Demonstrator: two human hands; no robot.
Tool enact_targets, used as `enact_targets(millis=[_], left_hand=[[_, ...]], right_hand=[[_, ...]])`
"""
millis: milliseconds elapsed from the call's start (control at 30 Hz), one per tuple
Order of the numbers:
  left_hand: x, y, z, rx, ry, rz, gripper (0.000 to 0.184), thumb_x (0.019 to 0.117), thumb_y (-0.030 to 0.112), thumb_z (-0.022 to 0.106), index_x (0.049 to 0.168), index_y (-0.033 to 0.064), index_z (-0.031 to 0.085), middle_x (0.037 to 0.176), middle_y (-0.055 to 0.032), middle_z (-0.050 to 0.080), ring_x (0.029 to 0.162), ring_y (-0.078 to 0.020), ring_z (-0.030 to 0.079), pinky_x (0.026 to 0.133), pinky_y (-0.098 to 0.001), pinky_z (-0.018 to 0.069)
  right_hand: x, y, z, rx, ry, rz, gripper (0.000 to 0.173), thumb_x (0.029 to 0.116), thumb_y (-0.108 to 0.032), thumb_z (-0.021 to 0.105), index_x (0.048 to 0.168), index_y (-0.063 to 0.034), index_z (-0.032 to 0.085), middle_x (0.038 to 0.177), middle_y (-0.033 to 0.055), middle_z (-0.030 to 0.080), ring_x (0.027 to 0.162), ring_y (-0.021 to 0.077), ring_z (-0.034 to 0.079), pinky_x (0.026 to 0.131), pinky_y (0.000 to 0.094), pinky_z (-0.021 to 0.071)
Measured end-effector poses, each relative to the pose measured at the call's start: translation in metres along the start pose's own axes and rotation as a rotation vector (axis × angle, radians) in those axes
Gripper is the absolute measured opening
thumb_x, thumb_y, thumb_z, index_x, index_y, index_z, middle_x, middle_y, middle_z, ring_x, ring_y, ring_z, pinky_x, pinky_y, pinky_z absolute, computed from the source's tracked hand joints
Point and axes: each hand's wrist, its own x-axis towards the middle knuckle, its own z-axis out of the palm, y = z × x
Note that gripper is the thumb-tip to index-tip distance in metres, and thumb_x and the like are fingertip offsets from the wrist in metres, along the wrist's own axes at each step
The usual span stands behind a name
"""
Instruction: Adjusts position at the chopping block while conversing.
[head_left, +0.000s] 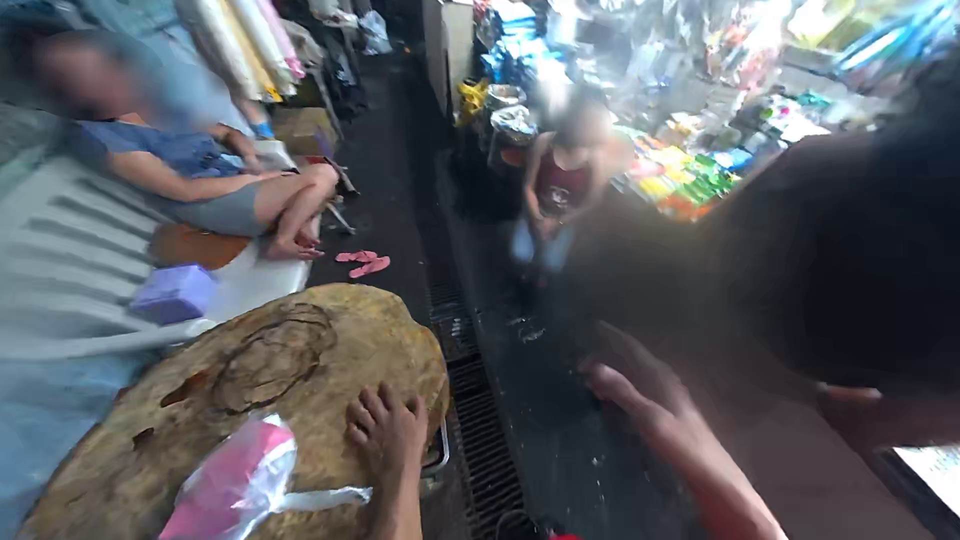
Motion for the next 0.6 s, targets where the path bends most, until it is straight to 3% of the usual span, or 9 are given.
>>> enact_targets(millis=[100,233,300,333,400,500,600], left_hand=[[-0.002,0.012,-0.011,-0.069,-0.038,0.034,0.072,0.1017,0.048,0.050,0.155,0.0015,0.039,0.164,-0.0316,0.023,0.152,-0.0535,0.016,0.119,-0.0727,0.0137],[-0.003,0.010,-0.013,0.038,-0.033,0.013,0.072,0.1020,0.051,0.047,0.156,0.0044,0.038,0.164,-0.0288,0.025,0.152,-0.0507,0.020,0.119,-0.0699,0.0165],[-0.001,0.008,-0.008,0.074,-0.018,0.003,0.072,0.1016,0.053,0.046,0.156,0.0066,0.039,0.165,-0.0267,0.026,0.153,-0.0486,0.021,0.120,-0.0680,0.0169],[0.000,0.008,-0.007,0.071,-0.014,0.003,0.072,0.1015,0.053,0.047,0.157,0.0069,0.039,0.165,-0.0264,0.026,0.153,-0.0484,0.021,0.120,-0.0680,0.0164],[-0.001,0.008,-0.005,0.063,-0.012,0.006,0.072,0.1014,0.052,0.048,0.157,0.0070,0.039,0.165,-0.0266,0.026,0.153,-0.0482,0.021,0.120,-0.0681,0.0167],[0.000,0.009,-0.007,0.046,-0.016,-0.002,0.072,0.1010,0.052,0.048,0.156,0.0070,0.040,0.164,-0.0271,0.026,0.152,-0.0493,0.021,0.119,-0.0685,0.0171],[0.000,0.009,-0.006,0.043,-0.023,-0.008,0.070,0.1012,0.051,0.049,0.156,0.0076,0.040,0.164,-0.0268,0.027,0.153,-0.0487,0.021,0.119,-0.0679,0.0178]], right_hand=[[0.014,0.038,-0.012,-0.013,0.009,0.176,0.066,0.1046,-0.022,0.054,0.161,-0.0026,0.025,0.110,0.0092,0.071,0.092,0.0175,0.070,0.081,0.0351,0.0614],[0.005,0.043,-0.041,0.028,0.305,0.215,0.070,0.1054,-0.022,0.053,0.163,-0.0035,0.017,0.118,0.0114,0.071,0.099,0.0226,0.072,0.084,0.0399,0.0632],[-0.001,0.042,-0.047,0.058,0.298,0.182,0.065,0.1055,-0.023,0.050,0.161,-0.0026,0.023,0.120,0.0115,0.071,0.100,0.0248,0.072,0.084,0.0408,0.0631],[-0.005,0.039,-0.045,0.058,0.217,0.143,0.059,0.1053,-0.023,0.050,0.158,-0.0013,0.033,0.118,0.0116,0.072,0.099,0.0243,0.072,0.084,0.0405,0.0622],[-0.016,0.031,-0.033,0.056,-0.080,0.080,0.049,0.1062,-0.026,0.050,0.148,-0.0014,0.050,0.114,0.0097,0.072,0.099,0.0208,0.071,0.088,0.0399,0.0615],[-0.024,0.030,-0.023,0.001,-0.422,0.076,0.046,0.1064,-0.031,0.052,0.145,-0.0060,0.056,0.114,0.0070,0.072,0.100,0.0152,0.070,0.090,0.0352,0.0591],[-0.028,0.043,-0.024,-0.022,-0.321,0.148,0.046,0.1059,-0.029,0.052,0.146,-0.0066,0.054,0.112,0.0062,0.072,0.098,0.0156,0.070,0.086,0.0346,0.0603]])
